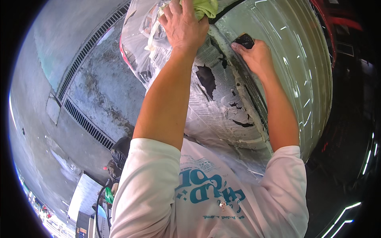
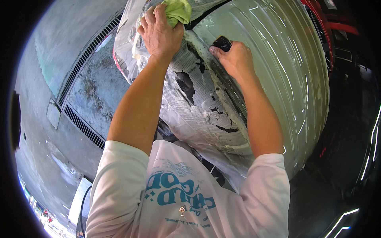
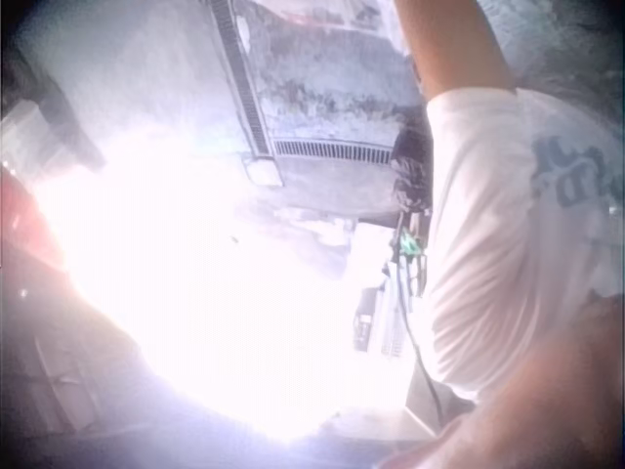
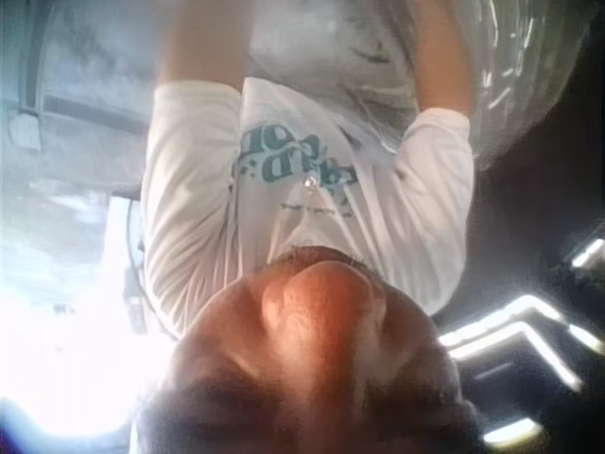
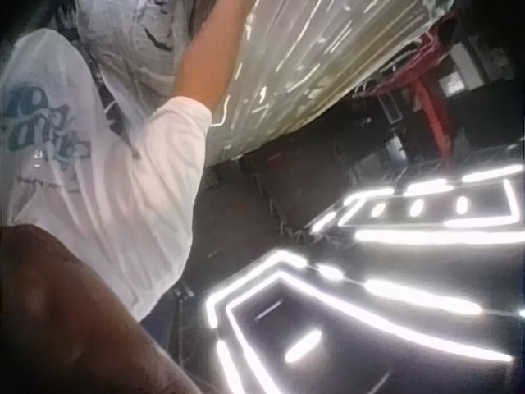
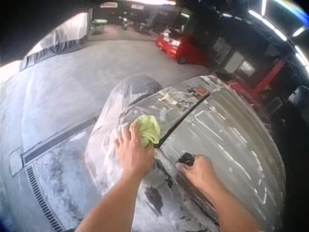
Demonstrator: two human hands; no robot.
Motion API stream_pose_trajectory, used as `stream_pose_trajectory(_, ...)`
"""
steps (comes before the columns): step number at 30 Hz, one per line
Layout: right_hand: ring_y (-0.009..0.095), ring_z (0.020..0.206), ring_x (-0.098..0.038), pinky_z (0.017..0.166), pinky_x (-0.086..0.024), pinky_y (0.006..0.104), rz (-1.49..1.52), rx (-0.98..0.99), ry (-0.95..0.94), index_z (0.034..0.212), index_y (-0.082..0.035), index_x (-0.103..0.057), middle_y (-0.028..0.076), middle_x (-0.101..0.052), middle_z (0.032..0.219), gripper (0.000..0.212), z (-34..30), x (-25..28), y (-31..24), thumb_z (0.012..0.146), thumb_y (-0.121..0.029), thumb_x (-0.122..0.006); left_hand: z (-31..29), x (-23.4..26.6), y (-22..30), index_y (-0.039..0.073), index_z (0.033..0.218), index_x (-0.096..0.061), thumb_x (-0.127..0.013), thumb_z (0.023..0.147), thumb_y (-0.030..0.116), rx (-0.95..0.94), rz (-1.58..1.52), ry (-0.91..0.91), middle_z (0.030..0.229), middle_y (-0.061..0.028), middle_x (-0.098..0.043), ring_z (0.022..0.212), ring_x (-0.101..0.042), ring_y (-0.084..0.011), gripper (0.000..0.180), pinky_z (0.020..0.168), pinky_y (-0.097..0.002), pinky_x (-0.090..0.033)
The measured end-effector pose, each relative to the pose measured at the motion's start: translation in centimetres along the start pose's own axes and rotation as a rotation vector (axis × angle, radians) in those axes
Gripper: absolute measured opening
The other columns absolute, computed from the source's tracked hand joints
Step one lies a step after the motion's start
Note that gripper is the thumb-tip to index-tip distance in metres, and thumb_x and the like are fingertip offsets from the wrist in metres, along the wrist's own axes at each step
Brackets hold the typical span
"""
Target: The person wipes the hood of a car with a green microfiber cloth and a black sponge. The hood is partially covered with protective plastic sheeting. The person repeatedly wipes the same area of the hood.
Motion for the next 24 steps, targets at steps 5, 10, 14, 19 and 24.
stream_pose_trajectory(5,0.034,0.074,-0.074,0.073,-0.056,0.0444,-0.047,-0.043,-0.061,0.093,0.002,-0.076,0.02,-0.075,0.079,0.058,-2.1,0.4,1.7,0.087,-0.055,-0.086,0.3,0.3,-0.9,0.013,0.146,-0.052,-0.077,0.078,0.02,0.043,-0.019,-0.015,0.139,-0.0178,-0.057,0.133,-0.052,-0.0417,0.072,0.111,-0.055,-0.039)
stream_pose_trajectory(10,0.031,0.071,-0.072,0.071,-0.055,0.0427,-0.035,0.023,0.001,0.092,0.001,-0.077,0.016,-0.074,0.076,0.058,0.3,0.2,-0.4,0.086,-0.056,-0.086,-0.1,0.3,0.0,0.013,0.146,-0.052,-0.076,0.078,0.02,-0.018,-0.017,0.027,0.139,-0.0177,-0.057,0.133,-0.052,-0.0409,0.072,0.111,-0.0547,-0.039)
stream_pose_trajectory(14,0.025,0.071,-0.071,0.071,-0.054,0.0395,-0.037,-0.081,-0.131,0.093,0.001,-0.078,0.011,-0.075,0.076,0.052,-1.0,-0.1,2.7,0.087,-0.05,-0.087,0.1,0.0,-0.9,0.012,0.146,-0.052,-0.077,0.079,0.021,0.044,-0.042,-0.023,0.139,-0.0174,-0.057,0.133,-0.051,-0.0411,0.072,0.11,-0.0548,-0.039)
stream_pose_trajectory(19,0.037,0.08,-0.076,0.077,-0.057,0.0449,-0.034,-0.033,-0.177,0.095,-0.002,-0.081,0.02,-0.078,0.084,0.056,1.2,-0.2,2.2,0.083,-0.056,-0.089,0.0,-0.3,-0.2,0.01,0.145,-0.052,-0.077,0.079,0.021,0.014,0.031,-0.013,0.138,-0.017,-0.057,0.133,-0.051,-0.041,0.071,0.11,-0.0547,-0.038)
stream_pose_trajectory(24,0.037,0.078,-0.076,0.076,-0.058,0.0464,-0.024,-0.024,-0.118,0.094,0.002,-0.079,0.022,-0.077,0.081,0.059,-0.2,-0.3,2.5,0.085,-0.056,-0.087,-0.1,0.0,-0.5,0.01,0.145,-0.053,-0.078,0.08,0.019,0.018,-0.001,0.0,0.138,-0.0172,-0.057,0.133,-0.051,-0.0408,0.07,0.111,-0.0548,-0.037)
Point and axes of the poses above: each hand's wrist, its own z-axis towards the middle knuckle, its own x-axis out of the back of the hand, y = z × x, the point moved 9 cm from there along z, towards the middle knuckle
